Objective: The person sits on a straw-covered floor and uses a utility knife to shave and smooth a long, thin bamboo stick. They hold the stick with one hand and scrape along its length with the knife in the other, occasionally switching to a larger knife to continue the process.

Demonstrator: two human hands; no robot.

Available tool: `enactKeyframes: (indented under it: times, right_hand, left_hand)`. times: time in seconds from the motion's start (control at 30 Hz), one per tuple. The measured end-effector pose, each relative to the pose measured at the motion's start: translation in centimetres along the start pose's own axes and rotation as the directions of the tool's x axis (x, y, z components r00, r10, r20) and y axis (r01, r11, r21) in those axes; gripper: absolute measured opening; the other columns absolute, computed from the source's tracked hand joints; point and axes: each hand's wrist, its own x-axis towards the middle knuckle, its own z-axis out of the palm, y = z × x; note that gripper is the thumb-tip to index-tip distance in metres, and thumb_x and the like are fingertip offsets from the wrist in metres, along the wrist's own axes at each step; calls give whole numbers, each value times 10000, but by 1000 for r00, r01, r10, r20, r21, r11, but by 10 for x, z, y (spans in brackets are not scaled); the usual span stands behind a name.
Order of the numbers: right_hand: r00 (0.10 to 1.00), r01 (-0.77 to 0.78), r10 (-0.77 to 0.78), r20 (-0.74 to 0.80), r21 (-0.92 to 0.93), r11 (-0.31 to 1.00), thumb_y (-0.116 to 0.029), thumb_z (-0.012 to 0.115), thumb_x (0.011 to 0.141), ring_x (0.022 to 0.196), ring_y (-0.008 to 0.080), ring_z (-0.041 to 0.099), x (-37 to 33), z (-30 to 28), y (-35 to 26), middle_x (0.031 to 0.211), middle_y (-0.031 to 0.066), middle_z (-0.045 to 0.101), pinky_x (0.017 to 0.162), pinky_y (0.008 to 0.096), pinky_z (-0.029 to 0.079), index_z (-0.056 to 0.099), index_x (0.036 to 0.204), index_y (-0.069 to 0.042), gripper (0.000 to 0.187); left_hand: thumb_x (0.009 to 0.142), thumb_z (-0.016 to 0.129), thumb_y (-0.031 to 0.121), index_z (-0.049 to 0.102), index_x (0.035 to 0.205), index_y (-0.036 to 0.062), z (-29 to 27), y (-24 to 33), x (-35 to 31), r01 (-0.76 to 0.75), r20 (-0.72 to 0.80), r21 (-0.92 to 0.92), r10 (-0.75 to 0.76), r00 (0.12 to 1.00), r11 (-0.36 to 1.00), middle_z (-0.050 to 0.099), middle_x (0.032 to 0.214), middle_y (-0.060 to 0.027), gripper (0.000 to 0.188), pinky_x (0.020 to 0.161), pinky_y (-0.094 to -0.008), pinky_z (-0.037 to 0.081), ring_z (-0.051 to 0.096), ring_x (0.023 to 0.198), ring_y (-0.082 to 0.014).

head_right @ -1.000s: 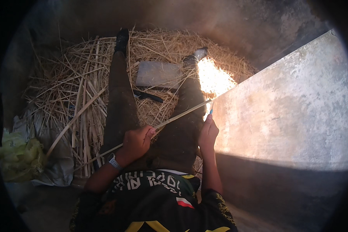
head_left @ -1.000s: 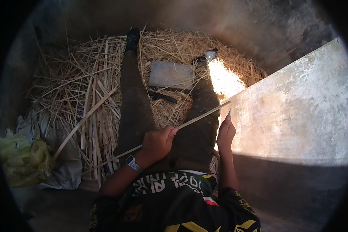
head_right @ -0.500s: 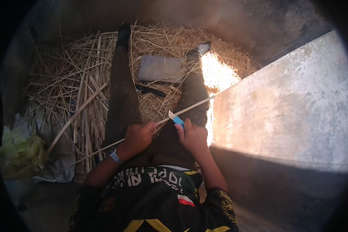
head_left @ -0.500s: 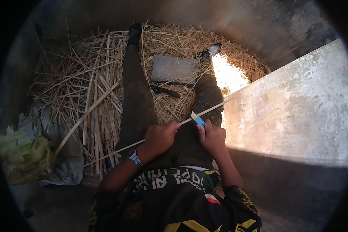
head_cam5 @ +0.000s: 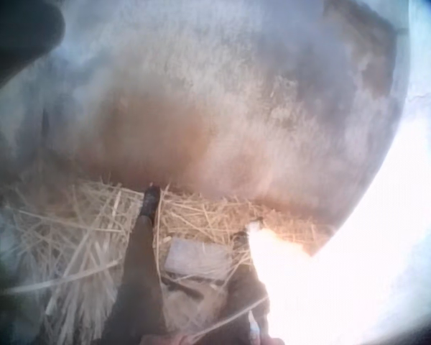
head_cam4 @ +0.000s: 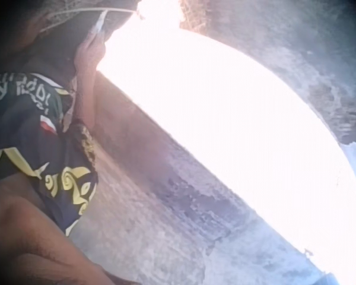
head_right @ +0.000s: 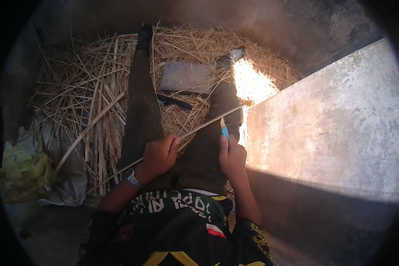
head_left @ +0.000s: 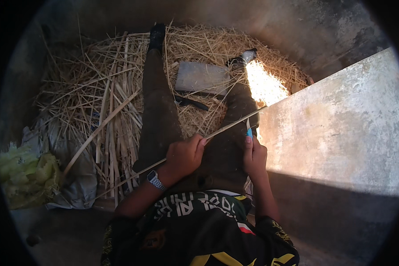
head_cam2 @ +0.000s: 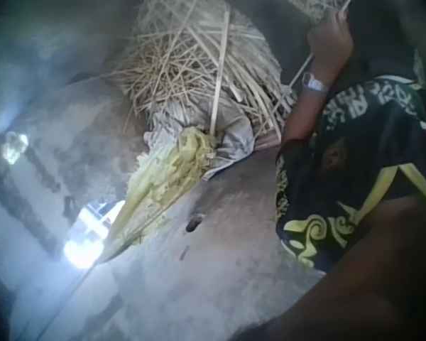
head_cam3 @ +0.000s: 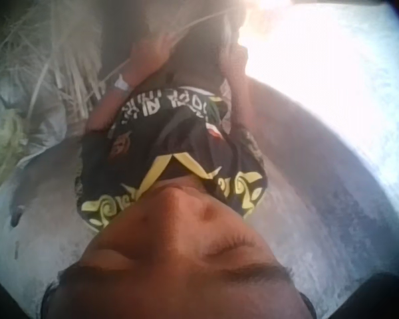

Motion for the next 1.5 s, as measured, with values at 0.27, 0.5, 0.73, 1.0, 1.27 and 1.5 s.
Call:
enactKeyframes:
  times: [0.27, 0.5, 0.73, 1.0, 1.27, 1.5]
  right_hand:
    - [955, 287, -268, 124, -170, 943, -436, 568, 1020, 481, 377, 624, -11, 34, -33, 548, 149, 602, 440, 474, 465, 550, 808, -69, 425]
    - [930, 346, -368, 3, -347, 872, -454, 624, 986, 473, 336, 627, -1, 42, -25, 591, 117, 622, 420, 440, 463, 535, 802, -88, 419]
    - [908, 353, -411, -85, -374, 857, -423, 658, 974, 505, 329, 636, 21, 45, -16, 618, 112, 622, 441, 420, 466, 531, 810, -78, 402]
    - [761, 18, -65, -645, -79, 997, -263, 464, 1099, 534, 246, 560, 91, -40, 67, 655, 159, 618, 524, 369, 461, 684, 1077, 72, 402]
    - [971, -173, 240, -3, 684, 709, -386, 701, 982, 453, 19, 367, 72, -49, -5, 593, -83, 440, 404, 224, 263, 651, 1160, -29, 402]
    - [931, -278, 344, 123, 849, 449, -342, 754, 959, 418, 43, 343, 85, 7, -38, 584, -63, 438, 408, 224, 296, 661, 938, -19, 337]
  left_hand:
    - [1037, 565, 196, 627, 1030, 70, 2, -11, -6, -48, 98, 49, 43, 994, 998, 653, 723, -188, 141, 580, -491, 509, 667, 674, -409]
    - [1035, 556, 157, 613, 1028, 56, 5, -9, -1, -32, 67, -24, 34, 997, 999, 669, 796, -207, 115, 617, -500, 521, 676, 740, -423]
    - [1017, 565, 125, 608, 1015, 51, 11, -7, 9, -15, 15, -22, 15, 1000, 1000, 670, 817, -214, 86, 633, -508, 521, 672, 761, -430]
    - [991, 584, 97, 586, 1029, 47, 0, -25, -12, -85, -61, 121, 93, 994, 989, 684, 855, -168, 63, 620, -450, 554, 689, 727, -357]
    - [1071, 514, 209, 657, 1014, 44, -1, -6, 19, 7, -34, -132, -12, 999, 991, 612, 659, -158, 226, 592, -444, 507, 645, 619, -373]
    - [1077, 509, 242, 635, 1072, 27, -32, 0, 12, 113, 235, -181, -68, 970, 977, 613, 764, -169, 250, 693, -423, 484, 635, 710, -322]
